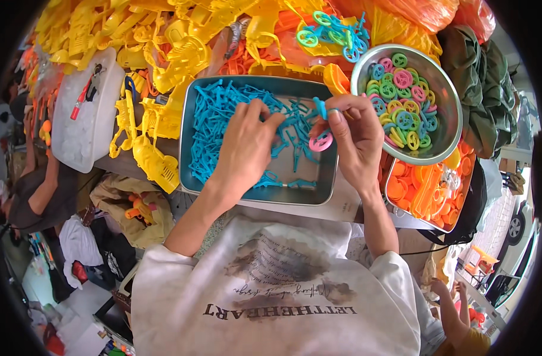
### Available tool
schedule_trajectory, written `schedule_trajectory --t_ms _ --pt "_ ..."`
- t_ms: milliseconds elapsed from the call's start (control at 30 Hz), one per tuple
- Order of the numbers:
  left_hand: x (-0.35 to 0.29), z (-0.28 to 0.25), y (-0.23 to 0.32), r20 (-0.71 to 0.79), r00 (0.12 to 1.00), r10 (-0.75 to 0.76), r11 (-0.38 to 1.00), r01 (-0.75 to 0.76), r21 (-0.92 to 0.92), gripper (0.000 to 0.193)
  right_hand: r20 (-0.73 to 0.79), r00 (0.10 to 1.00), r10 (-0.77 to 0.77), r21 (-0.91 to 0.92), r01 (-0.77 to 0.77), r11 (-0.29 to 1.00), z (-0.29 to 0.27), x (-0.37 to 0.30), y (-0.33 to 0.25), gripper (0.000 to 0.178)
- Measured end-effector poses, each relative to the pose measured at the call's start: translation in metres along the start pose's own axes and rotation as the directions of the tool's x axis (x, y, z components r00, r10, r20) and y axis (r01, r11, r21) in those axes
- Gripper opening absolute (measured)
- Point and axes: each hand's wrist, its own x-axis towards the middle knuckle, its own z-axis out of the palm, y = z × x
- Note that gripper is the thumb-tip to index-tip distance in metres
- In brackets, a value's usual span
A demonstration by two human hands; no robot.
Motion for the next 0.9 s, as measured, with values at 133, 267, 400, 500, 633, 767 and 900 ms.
schedule_trajectory --t_ms 133,267,400,500,633,767,900 --pt "0.000 -0.003 0.001 -0.109 0.994 -0.032 0.993 0.044 0.108 0.030 0.013 0.998 -0.056 -0.032 0.056 0.998 -0.001 -0.006 -0.007 0.019" --pt "0.006 -0.024 0.016 -0.307 0.949 -0.065 0.997 0.047 -0.065 0.028 0.173 0.951 -0.255 -0.254 0.293 0.922 -0.004 -0.002 0.004 0.019" --pt "0.050 -0.067 0.061 -0.418 0.903 0.099 0.951 -0.209 -0.227 0.020 0.114 0.993 0.003 -0.117 0.011 0.993 0.003 -0.010 0.004 0.014" --pt "0.094 -0.059 0.077 -0.283 0.911 0.300 0.921 -0.354 -0.163 0.017 0.151 0.977 -0.150 -0.400 0.199 0.895 0.004 -0.008 0.020 0.015" --pt "0.148 -0.019 0.078 0.174 0.842 0.511 0.859 -0.508 -0.065 0.024 0.107 0.989 0.099 -0.093 -0.089 0.992 0.014 -0.007 0.017 0.017" --pt "0.170 -0.001 0.107 0.635 0.707 0.312 0.901 -0.432 0.038 0.026 0.106 0.981 0.165 0.055 -0.171 0.984 0.007 -0.006 0.020 0.018" --pt "0.177 0.023 0.094 0.500 0.738 0.454 0.864 -0.503 -0.042 0.022 0.136 0.978 0.159 0.003 -0.161 0.987 0.002 -0.003 0.020 0.019"
